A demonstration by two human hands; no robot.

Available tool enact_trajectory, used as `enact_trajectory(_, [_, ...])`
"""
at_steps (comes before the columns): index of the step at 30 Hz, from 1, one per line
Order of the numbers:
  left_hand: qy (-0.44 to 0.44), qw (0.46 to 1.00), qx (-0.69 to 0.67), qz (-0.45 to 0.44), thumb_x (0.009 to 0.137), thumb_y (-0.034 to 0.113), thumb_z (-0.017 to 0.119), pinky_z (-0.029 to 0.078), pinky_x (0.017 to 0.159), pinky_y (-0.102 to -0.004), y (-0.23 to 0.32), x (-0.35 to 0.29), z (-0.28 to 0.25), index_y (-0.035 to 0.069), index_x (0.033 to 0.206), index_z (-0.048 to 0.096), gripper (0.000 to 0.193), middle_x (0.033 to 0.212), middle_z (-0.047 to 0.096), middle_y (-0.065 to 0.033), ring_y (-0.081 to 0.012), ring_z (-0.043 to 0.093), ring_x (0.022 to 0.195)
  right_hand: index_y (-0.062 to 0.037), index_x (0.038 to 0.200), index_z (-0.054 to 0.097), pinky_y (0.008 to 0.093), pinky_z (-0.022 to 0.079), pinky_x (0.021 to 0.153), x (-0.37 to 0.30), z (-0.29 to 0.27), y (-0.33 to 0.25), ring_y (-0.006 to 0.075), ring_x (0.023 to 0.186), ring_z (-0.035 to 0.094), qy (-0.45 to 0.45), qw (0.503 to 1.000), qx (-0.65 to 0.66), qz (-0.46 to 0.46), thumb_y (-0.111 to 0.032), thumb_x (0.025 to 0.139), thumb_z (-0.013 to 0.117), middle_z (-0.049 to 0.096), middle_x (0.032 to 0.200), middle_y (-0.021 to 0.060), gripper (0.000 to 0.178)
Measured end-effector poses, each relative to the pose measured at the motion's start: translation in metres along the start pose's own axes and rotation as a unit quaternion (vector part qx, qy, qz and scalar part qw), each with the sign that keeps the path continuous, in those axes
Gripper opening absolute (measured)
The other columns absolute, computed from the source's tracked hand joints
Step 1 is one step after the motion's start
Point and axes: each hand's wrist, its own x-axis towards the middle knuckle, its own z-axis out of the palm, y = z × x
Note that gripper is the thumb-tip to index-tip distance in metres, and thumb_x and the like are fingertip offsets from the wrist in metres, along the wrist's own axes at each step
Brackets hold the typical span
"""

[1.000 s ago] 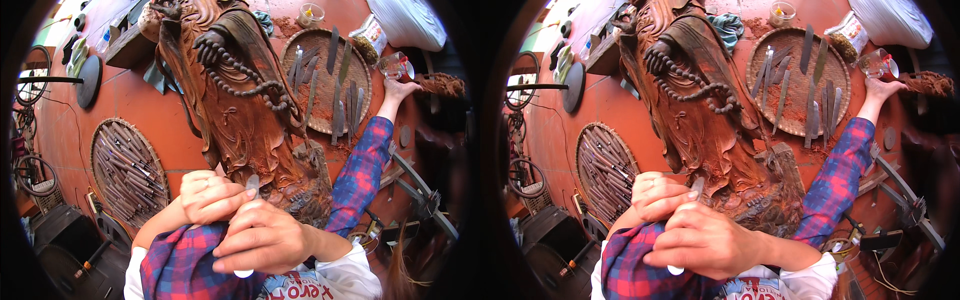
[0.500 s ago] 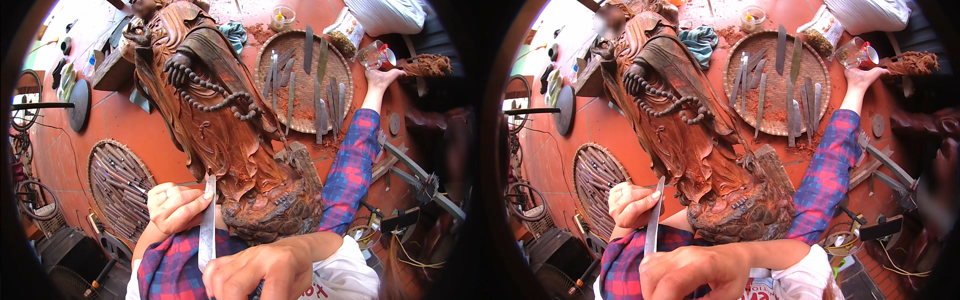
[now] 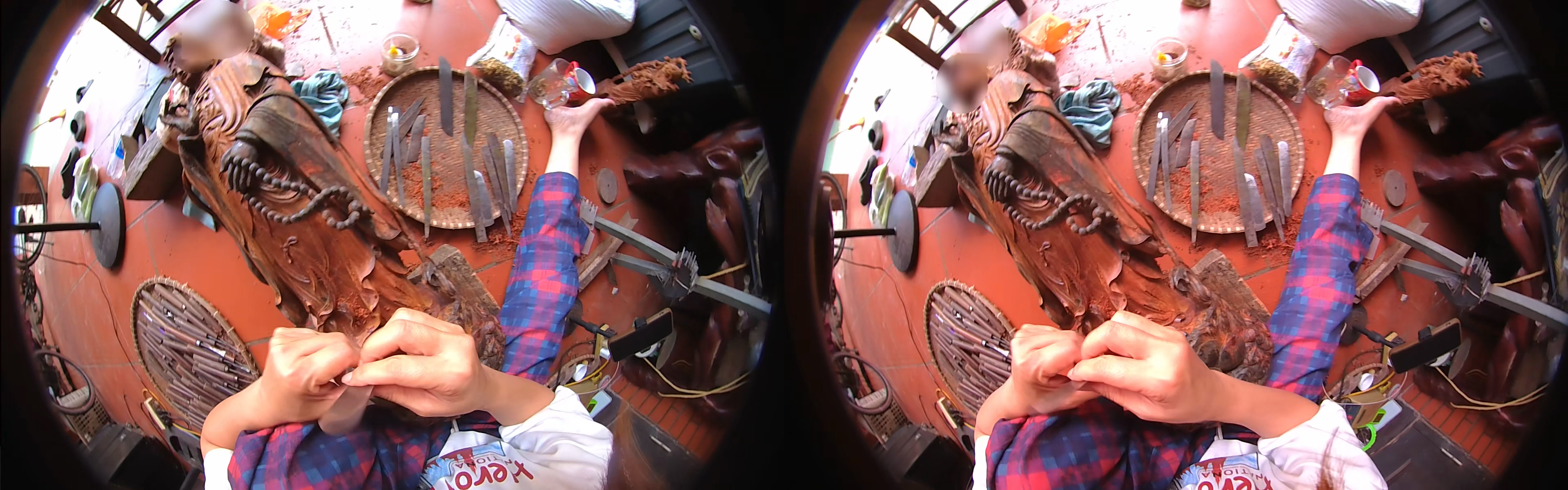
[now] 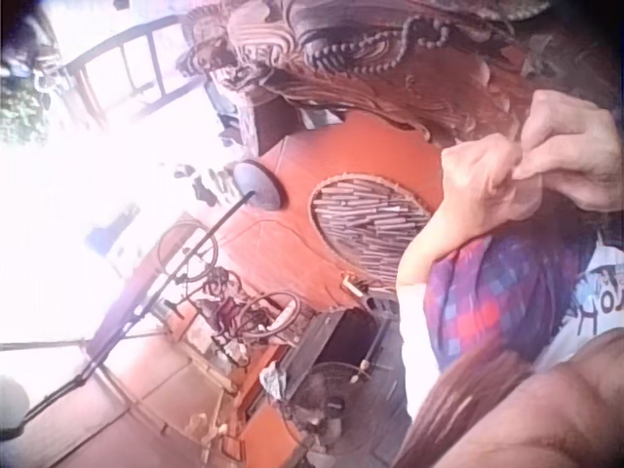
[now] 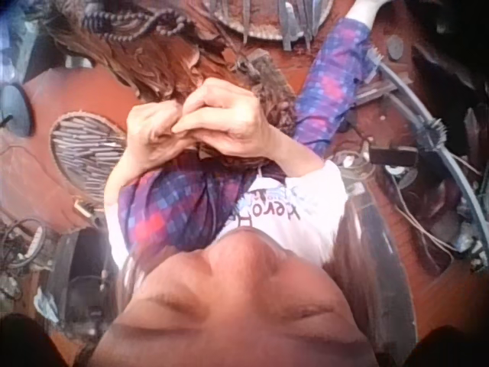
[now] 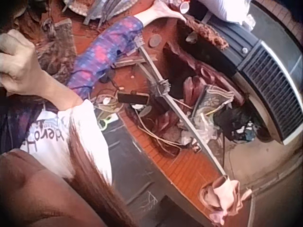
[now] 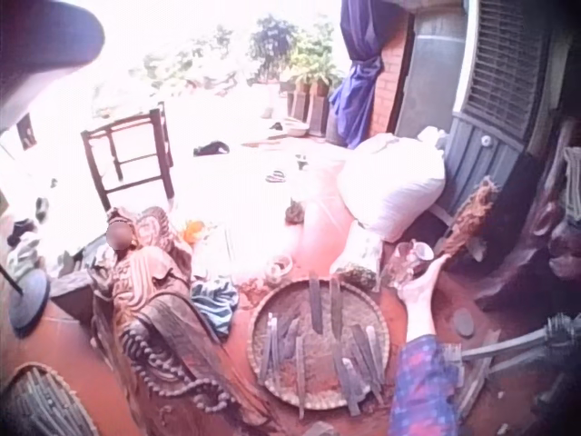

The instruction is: The person is carving a wooden statue of a figure, likely a deity, using various hand tools. They apply a liquid from a bottle to the sculpture and then use a chisel to refine the details of the figure's robes and a beaded necklace.

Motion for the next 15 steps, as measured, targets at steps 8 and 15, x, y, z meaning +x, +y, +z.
enact_trajectory(8, [0.118,0.894,-0.421,-0.094,0.086,0.023,0.082,0.053,0.058,-0.0265,0.021,0.019,-0.016,-0.003,0.106,0.068,0.035,0.081,0.072,-0.0105,-0.0143,0.070,0.066,0.0018,0.085,0.067,0.0283,0.041,0.053,-0.005,-0.084,0.143,0.0058,0.059,0.054,0.222,0.905,-0.085,0.352,-0.019,0.096,0.068,0.060,0.062,-0.0009,0.023])
enact_trajectory(15, [-0.019,0.967,-0.104,0.230,0.091,0.037,0.073,0.048,0.049,-0.0224,0.047,0.080,-0.050,0.001,0.082,0.065,0.038,0.073,0.069,-0.0094,-0.0170,0.067,0.058,-0.0011,0.087,0.074,0.0440,0.051,0.063,-0.028,-0.091,0.266,0.0315,0.067,0.070,0.155,0.828,-0.344,0.414,-0.032,0.084,0.078,0.070,0.071,0.0188,0.031])
